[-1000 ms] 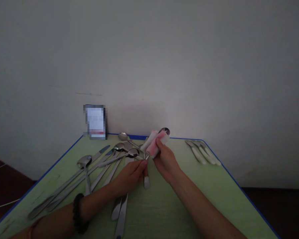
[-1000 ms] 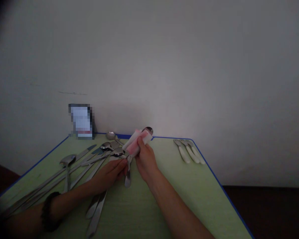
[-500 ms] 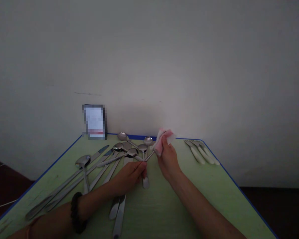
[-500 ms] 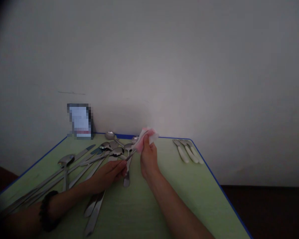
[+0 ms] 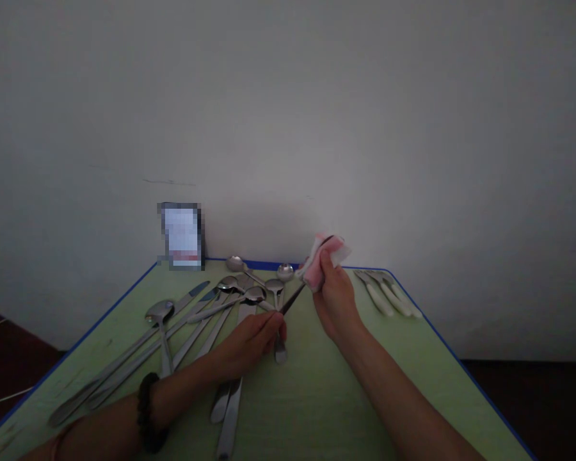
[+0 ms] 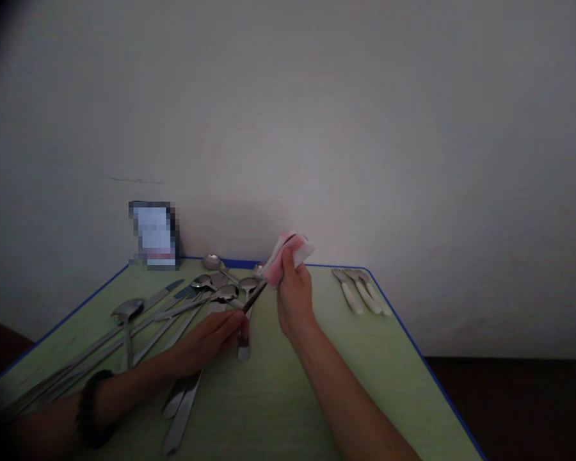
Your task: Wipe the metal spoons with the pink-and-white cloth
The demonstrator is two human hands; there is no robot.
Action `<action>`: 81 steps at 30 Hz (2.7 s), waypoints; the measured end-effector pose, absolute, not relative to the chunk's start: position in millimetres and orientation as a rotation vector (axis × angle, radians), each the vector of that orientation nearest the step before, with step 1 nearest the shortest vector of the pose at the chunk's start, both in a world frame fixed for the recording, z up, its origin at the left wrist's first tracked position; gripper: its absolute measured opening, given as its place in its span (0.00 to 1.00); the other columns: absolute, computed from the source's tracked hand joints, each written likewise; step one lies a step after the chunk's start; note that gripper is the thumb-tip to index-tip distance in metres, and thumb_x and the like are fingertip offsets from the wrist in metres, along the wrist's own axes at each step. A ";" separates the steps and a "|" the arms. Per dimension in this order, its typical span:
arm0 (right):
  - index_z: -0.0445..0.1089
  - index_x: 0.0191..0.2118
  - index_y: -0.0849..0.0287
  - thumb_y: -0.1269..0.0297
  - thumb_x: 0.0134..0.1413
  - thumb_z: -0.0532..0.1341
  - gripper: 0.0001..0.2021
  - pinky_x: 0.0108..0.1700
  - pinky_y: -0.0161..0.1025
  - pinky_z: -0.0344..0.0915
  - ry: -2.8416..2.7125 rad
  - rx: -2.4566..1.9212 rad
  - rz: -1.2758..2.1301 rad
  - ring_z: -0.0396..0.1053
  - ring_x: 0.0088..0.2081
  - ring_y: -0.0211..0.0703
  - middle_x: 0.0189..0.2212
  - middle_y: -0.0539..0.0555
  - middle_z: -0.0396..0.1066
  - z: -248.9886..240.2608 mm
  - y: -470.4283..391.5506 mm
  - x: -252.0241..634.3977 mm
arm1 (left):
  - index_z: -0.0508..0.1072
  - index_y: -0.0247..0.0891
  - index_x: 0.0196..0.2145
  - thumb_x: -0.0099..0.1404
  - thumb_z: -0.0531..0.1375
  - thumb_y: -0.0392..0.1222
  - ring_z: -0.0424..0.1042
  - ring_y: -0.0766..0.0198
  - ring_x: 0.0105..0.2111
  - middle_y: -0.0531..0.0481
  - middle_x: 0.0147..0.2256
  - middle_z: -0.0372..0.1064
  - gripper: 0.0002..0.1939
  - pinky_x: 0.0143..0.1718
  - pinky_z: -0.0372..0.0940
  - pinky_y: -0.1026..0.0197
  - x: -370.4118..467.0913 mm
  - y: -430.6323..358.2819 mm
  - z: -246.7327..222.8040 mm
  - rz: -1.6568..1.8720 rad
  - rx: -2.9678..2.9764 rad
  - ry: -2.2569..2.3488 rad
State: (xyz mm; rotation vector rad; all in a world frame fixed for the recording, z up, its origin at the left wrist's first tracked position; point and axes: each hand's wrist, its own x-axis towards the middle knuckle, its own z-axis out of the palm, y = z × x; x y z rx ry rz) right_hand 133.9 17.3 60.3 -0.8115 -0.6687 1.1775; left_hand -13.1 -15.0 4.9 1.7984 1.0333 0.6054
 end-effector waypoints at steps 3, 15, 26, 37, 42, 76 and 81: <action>0.69 0.36 0.60 0.50 0.45 0.61 0.18 0.35 0.36 0.62 -0.746 -0.815 1.097 0.68 0.33 0.39 0.28 0.49 0.73 66.5 20.2 142.0 | 0.60 0.38 0.23 0.67 0.40 0.54 0.55 0.68 0.21 0.58 0.19 0.53 0.23 0.24 0.52 0.65 -14.2 -15.5 6.1 0.577 1.843 1.033; 0.72 0.34 0.60 0.53 0.45 0.63 0.15 0.35 0.34 0.60 -1.016 -0.921 0.883 0.65 0.31 0.37 0.27 0.48 0.72 84.9 17.6 162.6 | 0.55 0.38 0.20 0.68 0.40 0.52 0.53 0.70 0.20 0.58 0.18 0.51 0.23 0.24 0.51 0.65 -16.8 -16.2 7.7 0.532 1.937 0.969; 0.71 0.31 0.59 0.54 0.44 0.63 0.13 0.38 0.34 0.63 -0.822 -0.764 1.190 0.69 0.38 0.40 0.31 0.50 0.74 69.6 9.6 132.5 | 0.56 0.38 0.21 0.68 0.40 0.51 0.53 0.70 0.20 0.58 0.19 0.52 0.22 0.24 0.51 0.66 -15.8 -18.5 9.7 0.544 1.975 0.950; 0.71 0.28 0.62 0.52 0.39 0.65 0.16 0.36 0.35 0.63 -0.640 -0.847 1.199 0.69 0.34 0.41 0.26 0.52 0.74 61.2 13.6 132.9 | 0.55 0.38 0.20 0.68 0.40 0.53 0.52 0.70 0.19 0.58 0.17 0.51 0.24 0.23 0.50 0.65 -15.0 -15.9 6.3 0.553 1.939 0.978; 0.72 0.30 0.62 0.52 0.42 0.64 0.16 0.35 0.35 0.62 -0.732 -0.852 0.986 0.68 0.32 0.39 0.27 0.51 0.73 71.1 22.0 151.3 | 0.54 0.38 0.20 0.67 0.40 0.54 0.51 0.70 0.19 0.58 0.18 0.50 0.23 0.23 0.50 0.65 -15.2 -16.9 8.8 0.538 1.935 0.978; 0.69 0.25 0.61 0.52 0.45 0.63 0.15 0.29 0.34 0.64 -0.973 -0.785 1.273 0.67 0.22 0.35 0.20 0.48 0.70 63.4 14.6 143.8 | 0.57 0.37 0.20 0.68 0.40 0.53 0.53 0.70 0.19 0.58 0.18 0.51 0.24 0.24 0.49 0.66 -17.7 -19.5 10.9 0.444 2.047 0.943; 0.71 0.30 0.62 0.53 0.43 0.65 0.15 0.32 0.36 0.67 -0.994 -0.851 1.287 0.71 0.25 0.38 0.24 0.52 0.74 73.9 16.9 154.7 | 0.53 0.38 0.20 0.67 0.40 0.56 0.48 0.71 0.19 0.58 0.18 0.47 0.24 0.22 0.48 0.66 -17.6 -16.3 8.9 0.544 1.915 0.932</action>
